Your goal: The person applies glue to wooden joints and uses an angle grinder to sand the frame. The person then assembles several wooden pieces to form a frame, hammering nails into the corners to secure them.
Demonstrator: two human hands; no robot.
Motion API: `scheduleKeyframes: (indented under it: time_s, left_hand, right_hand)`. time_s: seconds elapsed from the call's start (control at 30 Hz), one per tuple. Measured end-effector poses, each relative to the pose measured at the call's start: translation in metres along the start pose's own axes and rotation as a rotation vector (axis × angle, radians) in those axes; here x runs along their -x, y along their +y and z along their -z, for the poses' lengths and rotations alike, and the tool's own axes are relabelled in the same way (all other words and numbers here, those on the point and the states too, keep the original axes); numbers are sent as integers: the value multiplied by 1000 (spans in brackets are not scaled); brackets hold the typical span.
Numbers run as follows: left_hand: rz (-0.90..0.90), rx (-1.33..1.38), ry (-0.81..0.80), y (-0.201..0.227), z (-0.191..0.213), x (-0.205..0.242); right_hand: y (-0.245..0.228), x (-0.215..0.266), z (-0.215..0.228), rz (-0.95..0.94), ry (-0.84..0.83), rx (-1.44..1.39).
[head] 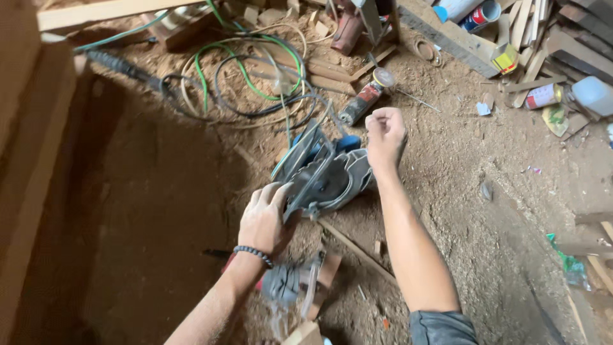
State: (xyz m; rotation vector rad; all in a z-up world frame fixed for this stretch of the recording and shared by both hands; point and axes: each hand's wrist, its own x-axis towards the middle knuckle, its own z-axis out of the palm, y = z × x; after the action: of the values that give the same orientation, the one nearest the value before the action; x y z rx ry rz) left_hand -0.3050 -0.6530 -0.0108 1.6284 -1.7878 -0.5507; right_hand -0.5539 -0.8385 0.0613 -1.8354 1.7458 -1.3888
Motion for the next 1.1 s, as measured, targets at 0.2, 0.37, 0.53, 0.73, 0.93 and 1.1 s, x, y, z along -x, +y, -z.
scheduleKeyframes:
  time_s: [0.2, 0.37, 0.53, 0.73, 0.93, 1.1]
  left_hand:
    - [-349, -113, 92, 78, -41, -158]
    - [-124, -435, -555, 102, -50, -233]
    - [-12, -457, -745, 106, -44, -242]
    - [-17, -398, -658, 99, -54, -241]
    - [65, -268, -588, 92, -73, -242]
    - [-241, -157, 406, 97, -59, -221]
  right_hand:
    - [124, -78, -55, -643, -145, -85]
    - [176, -91, -110, -859, -301, 135]
    - [195, -104, -131, -1034, -124, -61]
    - [194, -105, -112, -1154, -26, -321]
    - [183, -113, -80, -1313, 15, -784]
    - [134, -94, -65, -1109, -218, -705]
